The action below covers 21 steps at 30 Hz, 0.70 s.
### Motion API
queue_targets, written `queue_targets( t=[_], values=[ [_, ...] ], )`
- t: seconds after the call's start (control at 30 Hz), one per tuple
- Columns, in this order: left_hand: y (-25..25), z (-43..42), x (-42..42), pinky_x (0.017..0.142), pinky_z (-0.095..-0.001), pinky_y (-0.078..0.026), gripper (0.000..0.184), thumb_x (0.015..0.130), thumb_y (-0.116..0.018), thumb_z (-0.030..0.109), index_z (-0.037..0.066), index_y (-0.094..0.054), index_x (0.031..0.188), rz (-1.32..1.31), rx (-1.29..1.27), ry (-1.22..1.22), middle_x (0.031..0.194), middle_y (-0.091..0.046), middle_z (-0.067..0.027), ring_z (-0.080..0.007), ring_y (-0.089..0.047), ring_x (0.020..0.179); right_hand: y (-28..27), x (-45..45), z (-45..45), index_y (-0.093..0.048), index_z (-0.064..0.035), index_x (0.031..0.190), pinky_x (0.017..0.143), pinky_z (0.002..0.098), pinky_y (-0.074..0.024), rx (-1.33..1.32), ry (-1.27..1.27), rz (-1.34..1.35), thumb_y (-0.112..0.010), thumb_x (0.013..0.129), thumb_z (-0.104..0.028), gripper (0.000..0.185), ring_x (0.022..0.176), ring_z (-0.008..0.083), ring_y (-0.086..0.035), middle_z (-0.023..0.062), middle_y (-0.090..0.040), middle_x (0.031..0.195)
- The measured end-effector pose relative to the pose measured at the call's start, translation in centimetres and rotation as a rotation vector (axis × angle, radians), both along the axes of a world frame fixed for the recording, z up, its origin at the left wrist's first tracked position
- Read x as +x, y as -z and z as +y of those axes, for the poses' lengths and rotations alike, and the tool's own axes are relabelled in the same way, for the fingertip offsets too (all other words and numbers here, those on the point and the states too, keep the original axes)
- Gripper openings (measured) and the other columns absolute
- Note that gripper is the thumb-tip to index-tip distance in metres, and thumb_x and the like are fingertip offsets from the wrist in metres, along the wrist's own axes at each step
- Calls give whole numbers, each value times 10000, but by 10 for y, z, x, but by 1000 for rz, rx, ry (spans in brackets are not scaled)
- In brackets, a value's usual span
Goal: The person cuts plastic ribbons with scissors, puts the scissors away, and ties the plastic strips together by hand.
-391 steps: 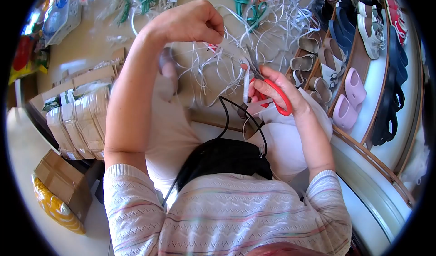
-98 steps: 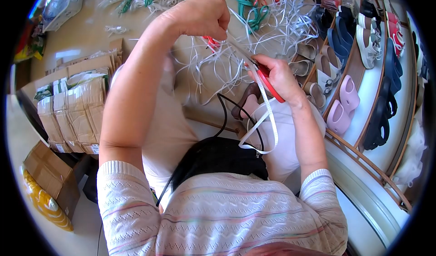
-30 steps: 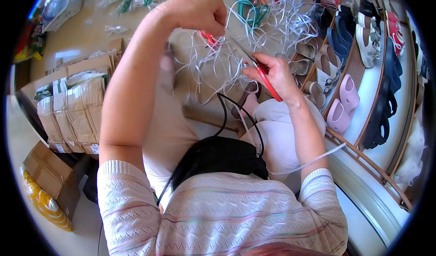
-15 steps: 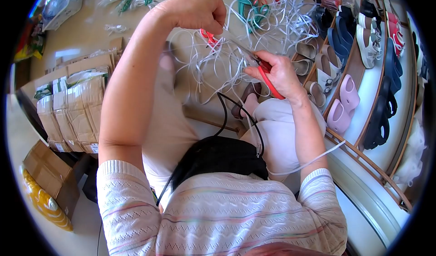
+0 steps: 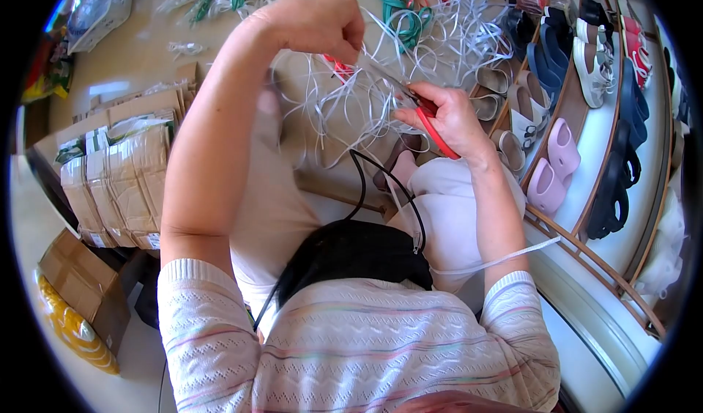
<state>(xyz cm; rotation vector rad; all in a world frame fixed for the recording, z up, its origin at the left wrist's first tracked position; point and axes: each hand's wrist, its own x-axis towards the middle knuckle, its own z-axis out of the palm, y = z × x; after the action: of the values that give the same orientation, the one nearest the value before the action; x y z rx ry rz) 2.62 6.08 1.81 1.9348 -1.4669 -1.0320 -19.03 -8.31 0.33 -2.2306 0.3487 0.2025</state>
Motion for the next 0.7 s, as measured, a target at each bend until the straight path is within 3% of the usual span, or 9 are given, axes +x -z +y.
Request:
queue_targets(
  t=[0.1,0.2,0.3,0.4,0.5,0.7],
  values=[
    [-2,6,10,570,-304,-450,178,664,-664,121,-25,-647,765,-46,53,-26,635,-604,-96,-175,-565,592,7,-8,-5,-639,-32,938,578,311,-453,78,38,17,-750,708,-272,351,575,258,-575,143,-605,674],
    [1,5,11,567,-306,-450,183,655,-663,118,-29,-645,763,-17,63,-42,632,-603,-98,-179,-564,587,5,-5,-5,-624,8,991,610,231,-436,12,-3,76,-760,719,-184,360,640,73,-505,65,-614,714],
    [-3,2,3,560,-306,-450,182,652,-662,108,-36,-643,762,-10,48,23,627,-601,-100,-179,-563,582,-6,2,2,-642,-39,934,587,304,-453,-16,-22,113,-753,704,-281,353,575,232,-570,123,-600,667],
    [-3,1,1,552,-306,-448,175,649,-661,97,-36,-644,762,-26,62,19,617,-599,-95,-171,-558,574,-5,3,4,-643,-42,929,589,294,-452,-72,-62,52,-749,710,-279,339,576,218,-565,116,-597,667],
    [-6,1,1,547,-302,-446,163,652,-661,88,-33,-646,761,25,50,-1,607,-593,-93,-162,-550,565,0,-1,2,-629,-4,972,563,224,-419,114,16,89,-740,741,-161,300,589,47,-468,48,-567,633],
    [-3,-2,2,546,-290,-443,160,664,-672,90,-37,-644,757,17,25,26,612,-595,-85,-151,-546,563,-2,-2,-3,-635,-8,952,572,224,-431,13,-39,108,-736,743,-153,274,588,47,-495,68,-593,639]
  ],
)
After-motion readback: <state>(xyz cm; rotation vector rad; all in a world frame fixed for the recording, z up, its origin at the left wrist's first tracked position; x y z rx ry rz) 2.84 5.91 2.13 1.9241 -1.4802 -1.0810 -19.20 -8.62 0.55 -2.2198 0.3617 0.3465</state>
